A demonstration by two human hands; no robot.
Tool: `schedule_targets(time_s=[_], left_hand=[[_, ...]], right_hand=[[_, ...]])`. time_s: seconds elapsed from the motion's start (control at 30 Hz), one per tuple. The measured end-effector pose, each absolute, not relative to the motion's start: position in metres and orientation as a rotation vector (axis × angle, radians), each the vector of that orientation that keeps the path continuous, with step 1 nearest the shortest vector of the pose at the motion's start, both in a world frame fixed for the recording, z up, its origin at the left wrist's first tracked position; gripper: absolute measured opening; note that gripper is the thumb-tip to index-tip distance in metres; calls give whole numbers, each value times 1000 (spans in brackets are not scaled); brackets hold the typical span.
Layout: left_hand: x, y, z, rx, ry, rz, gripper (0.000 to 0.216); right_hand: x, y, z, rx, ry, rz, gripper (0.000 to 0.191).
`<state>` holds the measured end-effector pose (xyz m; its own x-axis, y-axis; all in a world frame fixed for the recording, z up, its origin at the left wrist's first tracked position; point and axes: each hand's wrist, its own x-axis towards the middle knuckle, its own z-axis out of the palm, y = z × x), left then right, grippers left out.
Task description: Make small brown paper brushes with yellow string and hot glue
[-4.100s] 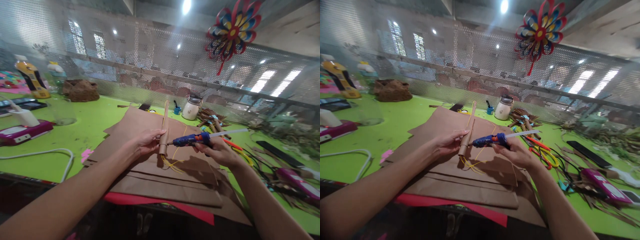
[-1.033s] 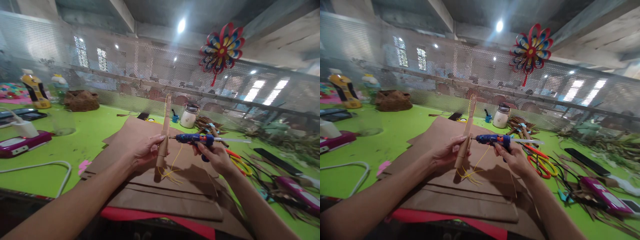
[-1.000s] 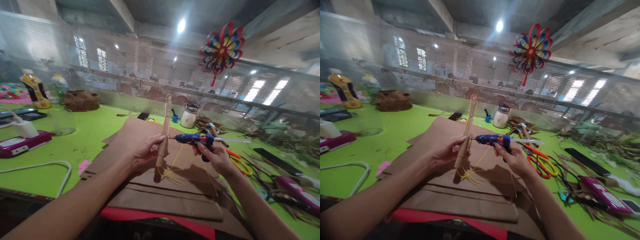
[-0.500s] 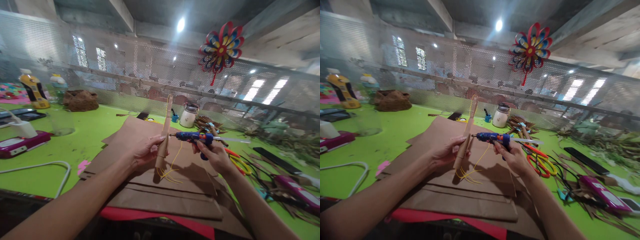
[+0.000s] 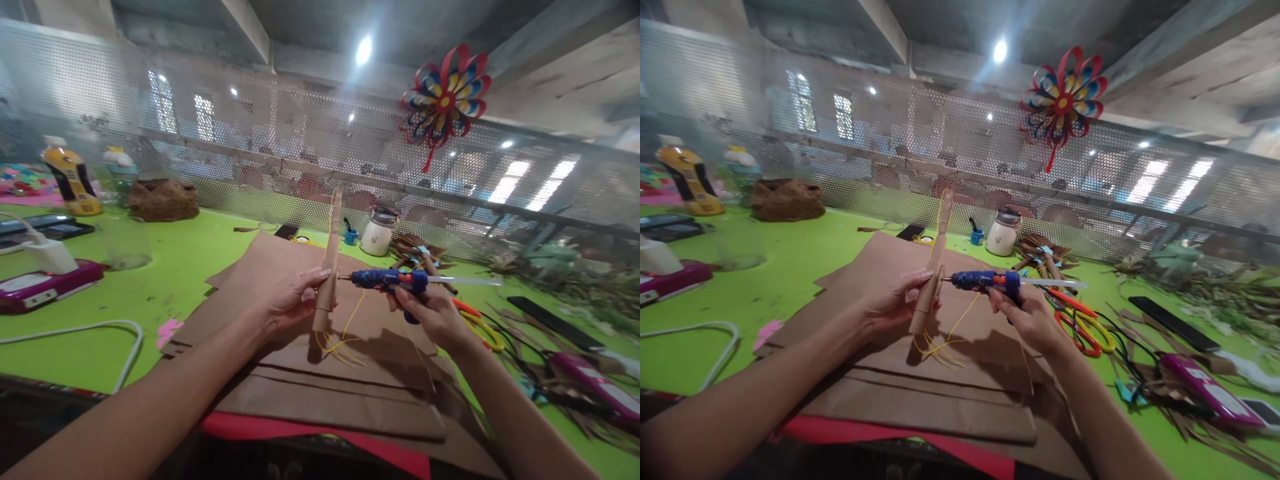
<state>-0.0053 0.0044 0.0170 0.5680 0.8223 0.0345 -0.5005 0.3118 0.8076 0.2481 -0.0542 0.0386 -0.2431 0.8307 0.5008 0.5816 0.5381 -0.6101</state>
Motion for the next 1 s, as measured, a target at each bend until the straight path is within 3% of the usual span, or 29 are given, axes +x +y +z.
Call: schedule_targets(time_s=[1.0], left_hand=[[-6, 5, 15, 906, 398, 876, 24]], right_hand=[[244, -54, 43, -1112, -1865, 439, 36]])
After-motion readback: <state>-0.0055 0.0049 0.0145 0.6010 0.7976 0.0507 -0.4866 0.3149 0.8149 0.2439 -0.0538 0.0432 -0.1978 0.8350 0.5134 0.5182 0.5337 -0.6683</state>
